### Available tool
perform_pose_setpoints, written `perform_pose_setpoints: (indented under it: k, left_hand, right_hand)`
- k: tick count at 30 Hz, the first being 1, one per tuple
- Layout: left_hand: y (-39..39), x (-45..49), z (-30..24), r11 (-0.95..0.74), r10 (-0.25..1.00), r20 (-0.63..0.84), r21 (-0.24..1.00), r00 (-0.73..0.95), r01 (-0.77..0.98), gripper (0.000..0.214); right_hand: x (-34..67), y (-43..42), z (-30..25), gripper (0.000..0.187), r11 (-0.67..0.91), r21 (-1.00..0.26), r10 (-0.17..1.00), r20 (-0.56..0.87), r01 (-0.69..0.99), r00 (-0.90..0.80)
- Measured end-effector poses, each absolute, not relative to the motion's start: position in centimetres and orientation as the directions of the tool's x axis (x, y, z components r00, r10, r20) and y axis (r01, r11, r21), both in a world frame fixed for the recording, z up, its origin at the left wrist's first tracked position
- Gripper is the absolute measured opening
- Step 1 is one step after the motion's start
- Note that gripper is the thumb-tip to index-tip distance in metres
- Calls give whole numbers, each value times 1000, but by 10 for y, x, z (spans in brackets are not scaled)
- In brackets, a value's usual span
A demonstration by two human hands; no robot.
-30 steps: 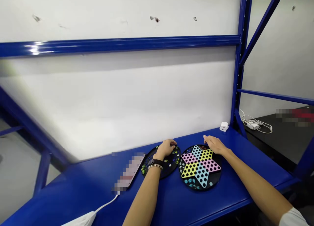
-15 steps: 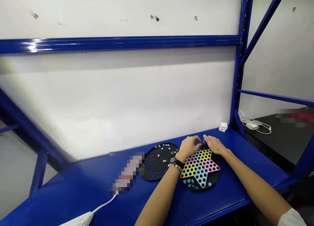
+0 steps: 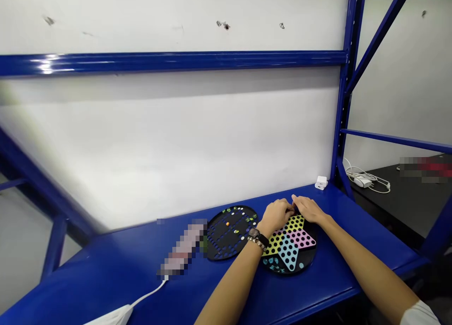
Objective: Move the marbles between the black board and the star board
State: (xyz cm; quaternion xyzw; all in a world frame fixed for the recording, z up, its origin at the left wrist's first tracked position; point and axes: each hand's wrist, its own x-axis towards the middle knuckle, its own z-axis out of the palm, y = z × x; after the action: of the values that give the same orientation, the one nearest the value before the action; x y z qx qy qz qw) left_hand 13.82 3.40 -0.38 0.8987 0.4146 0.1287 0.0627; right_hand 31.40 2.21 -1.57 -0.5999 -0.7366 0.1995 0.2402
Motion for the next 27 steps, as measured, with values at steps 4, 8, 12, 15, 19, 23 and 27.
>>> perform_pose_setpoints:
  k: [4,8,12,15,19,23,27]
  left_hand:
    - [39,88,8,-552,833,246,303,496,777,27]
    - [43,25,11,-356,931,222,374,290,857,31]
    - [43,-10,2,-275,961,131,380,243,883,32]
    - [39,-13,-3,-319,947,103,385,303,866,31]
    - [35,-5,-7,-356,928,49,404,369,842,29]
    - [32,-2,-9,-365,927,52,368,373,855,31]
    - [31,-2,-10,-376,923,64,350,379,858,30]
  right_hand:
    - [313,21,-14,69,193,-594,981,115,781,-155]
    - [311,20,-13,68,192,-598,981,110,778,-158]
    - [311,20,-14,68,202,-592,979,113,781,-167]
    - [313,20,-15,68,212,-592,977,114,778,-180]
    - [315,22,-17,68,209,-596,977,100,775,-187]
    - [314,23,-19,69,222,-599,974,107,769,-198]
    - [315,23,-20,68,237,-589,971,119,772,-207]
